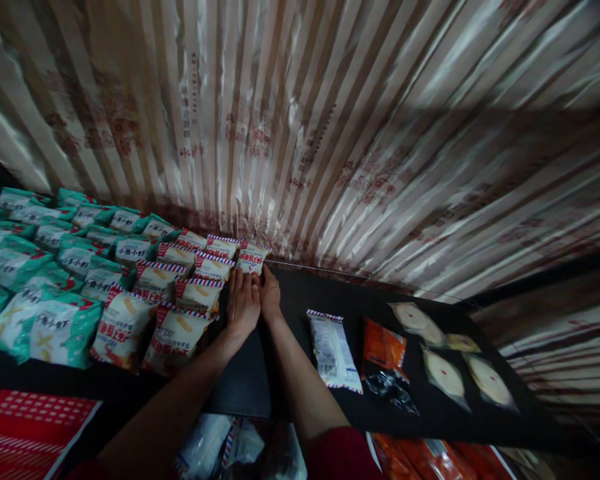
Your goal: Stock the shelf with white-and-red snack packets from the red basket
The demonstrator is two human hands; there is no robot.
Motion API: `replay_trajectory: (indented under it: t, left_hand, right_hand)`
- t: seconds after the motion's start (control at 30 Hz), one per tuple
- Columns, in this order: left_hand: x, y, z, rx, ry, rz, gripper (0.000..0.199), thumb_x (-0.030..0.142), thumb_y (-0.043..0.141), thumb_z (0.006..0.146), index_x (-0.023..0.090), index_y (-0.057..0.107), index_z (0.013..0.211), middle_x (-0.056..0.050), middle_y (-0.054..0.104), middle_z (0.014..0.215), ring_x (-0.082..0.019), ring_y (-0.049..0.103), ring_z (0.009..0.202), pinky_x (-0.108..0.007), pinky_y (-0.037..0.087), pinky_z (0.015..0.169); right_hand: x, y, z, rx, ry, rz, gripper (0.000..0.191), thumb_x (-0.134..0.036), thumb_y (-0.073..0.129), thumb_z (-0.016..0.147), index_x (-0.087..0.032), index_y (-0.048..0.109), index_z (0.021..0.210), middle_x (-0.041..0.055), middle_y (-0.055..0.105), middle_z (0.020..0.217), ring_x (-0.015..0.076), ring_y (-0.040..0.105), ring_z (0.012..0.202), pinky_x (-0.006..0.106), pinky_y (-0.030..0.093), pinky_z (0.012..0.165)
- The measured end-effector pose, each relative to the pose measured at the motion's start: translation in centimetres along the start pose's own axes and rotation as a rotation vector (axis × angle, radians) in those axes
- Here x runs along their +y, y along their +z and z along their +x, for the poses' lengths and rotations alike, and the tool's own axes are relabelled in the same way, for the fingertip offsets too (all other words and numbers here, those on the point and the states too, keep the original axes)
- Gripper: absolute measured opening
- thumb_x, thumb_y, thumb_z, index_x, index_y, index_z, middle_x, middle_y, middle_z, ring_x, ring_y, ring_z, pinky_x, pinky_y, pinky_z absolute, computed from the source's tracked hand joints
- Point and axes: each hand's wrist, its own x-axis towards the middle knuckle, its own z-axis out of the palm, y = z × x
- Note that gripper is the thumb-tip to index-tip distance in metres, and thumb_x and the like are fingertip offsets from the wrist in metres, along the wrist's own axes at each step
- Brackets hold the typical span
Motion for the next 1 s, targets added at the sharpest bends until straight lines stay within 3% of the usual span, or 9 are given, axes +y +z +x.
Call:
replay_trajectory:
  t: [0.13,0.3,0.6,1.0]
  left_hand:
    - [0.3,-0.3,-0.5,0.003,0.008,0.021,0.041,0.021,0.035,0.089,0.003,0.054,0.120,-0.020,0.042,0.140,-0.029,0.026,0.136,-0.047,0.027,0.112]
    - [0.7,-0.8,-2.0,-0.016,0.037,-0.018,0.037,0.018,0.036,0.088,0.007,0.057,0.116,-0.017,0.050,0.133,-0.027,0.036,0.132,-0.046,0.032,0.109]
    - [1.7,-2.5,-7.5,-0.083,0.019,-0.060,0.032,0.013,0.037,0.086,0.010,0.059,0.109,-0.014,0.062,0.116,-0.025,0.053,0.114,-0.041,0.043,0.100]
    - [2.3,-6.6,-15.1,-0.140,0.154,-0.080,0.031,0.009,0.036,0.081,0.013,0.058,0.104,-0.013,0.065,0.100,-0.024,0.057,0.097,-0.041,0.048,0.089]
  right_hand:
    - [0.5,0.4,-1.0,0.139,0.058,-0.035,0.045,-0.030,0.053,0.081,-0.006,0.055,0.120,0.0186,0.062,0.114,0.0244,0.058,0.105,0.037,0.043,0.092]
    - [0.4,-0.1,-3.2,0.203,0.031,-0.046,0.037,-0.026,0.050,0.082,-0.008,0.058,0.114,0.0171,0.062,0.112,0.0236,0.056,0.105,0.037,0.042,0.093]
    - [-0.1,-1.9,-9.0,0.164,0.045,-0.029,0.034,-0.017,0.045,0.079,-0.010,0.063,0.107,0.0149,0.064,0.110,0.0222,0.057,0.103,0.035,0.042,0.093]
    - [-1.2,-3.6,-17.8,0.193,0.018,0.062,0.031,-0.014,0.042,0.079,-0.014,0.066,0.098,0.0125,0.065,0.106,0.0196,0.057,0.101,0.034,0.044,0.091]
